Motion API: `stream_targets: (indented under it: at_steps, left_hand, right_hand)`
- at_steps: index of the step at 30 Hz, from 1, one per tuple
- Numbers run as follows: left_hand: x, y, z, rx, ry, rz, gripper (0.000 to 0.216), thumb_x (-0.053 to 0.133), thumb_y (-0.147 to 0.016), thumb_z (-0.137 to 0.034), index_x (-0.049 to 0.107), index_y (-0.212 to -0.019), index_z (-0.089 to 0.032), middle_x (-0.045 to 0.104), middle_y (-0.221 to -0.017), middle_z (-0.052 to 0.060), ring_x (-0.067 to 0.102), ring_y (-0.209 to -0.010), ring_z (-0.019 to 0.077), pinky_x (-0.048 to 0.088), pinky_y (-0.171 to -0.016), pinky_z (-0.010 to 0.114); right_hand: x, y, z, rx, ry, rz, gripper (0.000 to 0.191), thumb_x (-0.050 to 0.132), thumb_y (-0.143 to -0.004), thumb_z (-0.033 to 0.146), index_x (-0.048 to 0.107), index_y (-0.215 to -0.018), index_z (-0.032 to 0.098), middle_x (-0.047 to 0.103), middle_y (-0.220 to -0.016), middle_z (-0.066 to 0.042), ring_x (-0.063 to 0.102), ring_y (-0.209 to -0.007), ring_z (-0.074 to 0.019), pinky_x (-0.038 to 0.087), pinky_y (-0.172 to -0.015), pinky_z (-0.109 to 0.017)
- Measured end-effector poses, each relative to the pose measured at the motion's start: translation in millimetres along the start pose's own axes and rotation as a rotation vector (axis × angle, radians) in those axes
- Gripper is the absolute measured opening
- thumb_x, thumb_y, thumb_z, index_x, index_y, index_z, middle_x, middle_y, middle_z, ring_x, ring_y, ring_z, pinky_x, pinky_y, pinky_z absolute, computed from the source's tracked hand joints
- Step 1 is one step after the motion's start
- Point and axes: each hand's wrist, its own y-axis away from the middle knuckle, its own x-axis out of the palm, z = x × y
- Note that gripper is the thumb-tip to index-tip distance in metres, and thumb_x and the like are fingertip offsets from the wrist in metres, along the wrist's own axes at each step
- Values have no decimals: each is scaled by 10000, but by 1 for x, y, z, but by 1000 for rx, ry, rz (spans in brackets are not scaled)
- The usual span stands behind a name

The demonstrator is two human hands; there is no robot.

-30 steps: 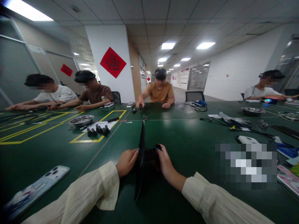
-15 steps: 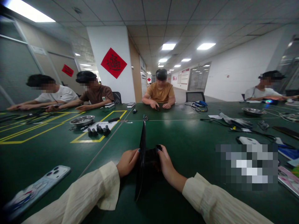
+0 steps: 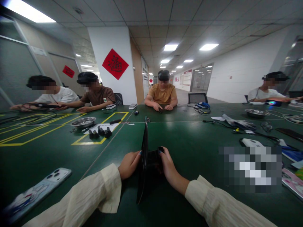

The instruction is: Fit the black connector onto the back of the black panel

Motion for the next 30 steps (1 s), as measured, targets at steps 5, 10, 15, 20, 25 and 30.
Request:
stream_targets:
  at_steps: [5, 10, 15, 20, 25, 30]
  left_hand:
    - [0, 0, 0, 2, -13, 5, 423, 156, -911, -358, 514, -768, -186, 608, -699, 54, 594, -700, 192, 373, -640, 264]
    - [1, 0, 2, 14, 9, 1, 412, 167, -908, -368, 512, -775, -186, 605, -708, 52, 594, -711, 190, 378, -647, 262]
    - [2, -1, 2, -8, 73, -7, 476, 124, -923, -390, 524, -769, -183, 595, -675, 43, 590, -684, 175, 389, -660, 257]
    - [3, -1, 4, 19, 84, -4, 442, 160, -917, -378, 531, -784, -179, 621, -726, 53, 601, -721, 183, 397, -673, 260]
    - [1, 0, 4, 45, 69, -3, 410, 178, -907, -366, 525, -793, -178, 622, -730, 56, 598, -717, 188, 396, -671, 270]
    - [0, -1, 1, -3, 89, -11, 471, 127, -921, -389, 517, -758, -182, 602, -672, 45, 581, -662, 174, 393, -646, 263]
  right_hand:
    - [1, 0, 0, 10, -5, -8, 372, 535, -777, 487, 466, -1051, 245, 565, -706, 23, 526, -525, -125, 358, -397, -206]
    - [1, -2, -2, -17, -6, 0, 339, 515, -794, 467, 461, -1045, 245, 539, -678, 39, 490, -480, -107, 332, -390, -208]
    - [0, -1, -2, -13, -7, -3, 334, 509, -796, 459, 463, -1045, 241, 536, -682, 36, 495, -498, -113, 312, -393, -212]
    - [2, 1, 2, -11, -8, -4, 347, 524, -782, 476, 471, -1032, 241, 529, -662, 39, 474, -465, -106, 306, -392, -215]
    - [2, 1, 2, 15, -15, 13, 343, 507, -797, 478, 452, -1044, 247, 535, -671, 35, 493, -478, -115, 326, -381, -208]
    - [1, 1, 2, 12, -14, 12, 346, 509, -797, 477, 463, -1051, 248, 549, -693, 25, 509, -503, -122, 326, -382, -206]
